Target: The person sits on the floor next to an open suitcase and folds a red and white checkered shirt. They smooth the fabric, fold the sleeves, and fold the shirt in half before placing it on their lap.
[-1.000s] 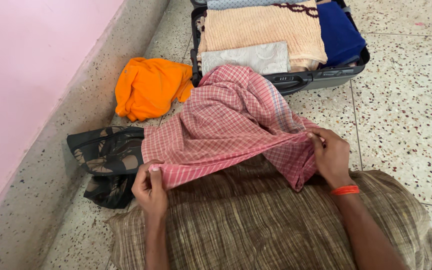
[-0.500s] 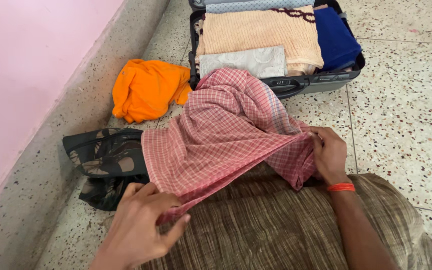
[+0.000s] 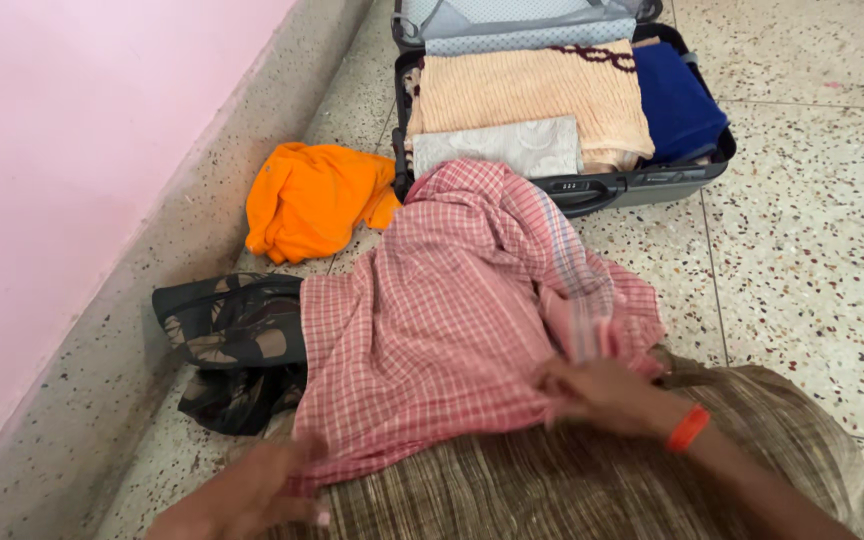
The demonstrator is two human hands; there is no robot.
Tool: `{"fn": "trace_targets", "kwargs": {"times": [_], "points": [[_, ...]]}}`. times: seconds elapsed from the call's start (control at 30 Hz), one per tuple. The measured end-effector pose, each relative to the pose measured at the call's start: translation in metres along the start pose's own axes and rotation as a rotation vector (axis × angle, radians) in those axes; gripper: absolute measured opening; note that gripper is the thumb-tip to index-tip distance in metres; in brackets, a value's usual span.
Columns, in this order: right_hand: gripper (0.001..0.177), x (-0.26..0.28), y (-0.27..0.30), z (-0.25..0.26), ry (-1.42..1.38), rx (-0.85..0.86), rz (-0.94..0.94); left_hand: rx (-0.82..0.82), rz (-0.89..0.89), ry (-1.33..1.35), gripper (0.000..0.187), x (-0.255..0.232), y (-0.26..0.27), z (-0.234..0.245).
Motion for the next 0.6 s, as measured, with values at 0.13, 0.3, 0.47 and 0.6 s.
{"fn": "trace_targets", "kwargs": {"times": [0.13,0.3,0.47,0.6], "points": [[0.058,0.023,0.028,-0.013,0.079,0.245,0.262,-0.103,-0.078,0.091,0.034,0.015,-0.037,-0.015],[0.048,0.013,0.007,-0.005,0.208,0.369,0.426,-0.419,-0.154,-0.023,0.028,0.006,-0.130,-0.002],[0.040,-0.016,-0.058,0.125,0.601,-0.192,-0.041,-0.882,-0.164,-0.215,0.023,0.023,-0.199,0.073],[0.021,-0.015,-0.053,0.282,0.906,-1.538,0.100,-1.295,-0.099,-0.340,0.020,0.062,-0.210,0.166]]}}
Point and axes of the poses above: each hand's wrist, its own y-axis away from the middle knuckle, its own z-axis out of the back of the hand, x = y × z, the point moved 2 cm from there along -y, towards the middle knuckle, and after that the axes turned 9 degrees about -z, right-handed, at the moved point
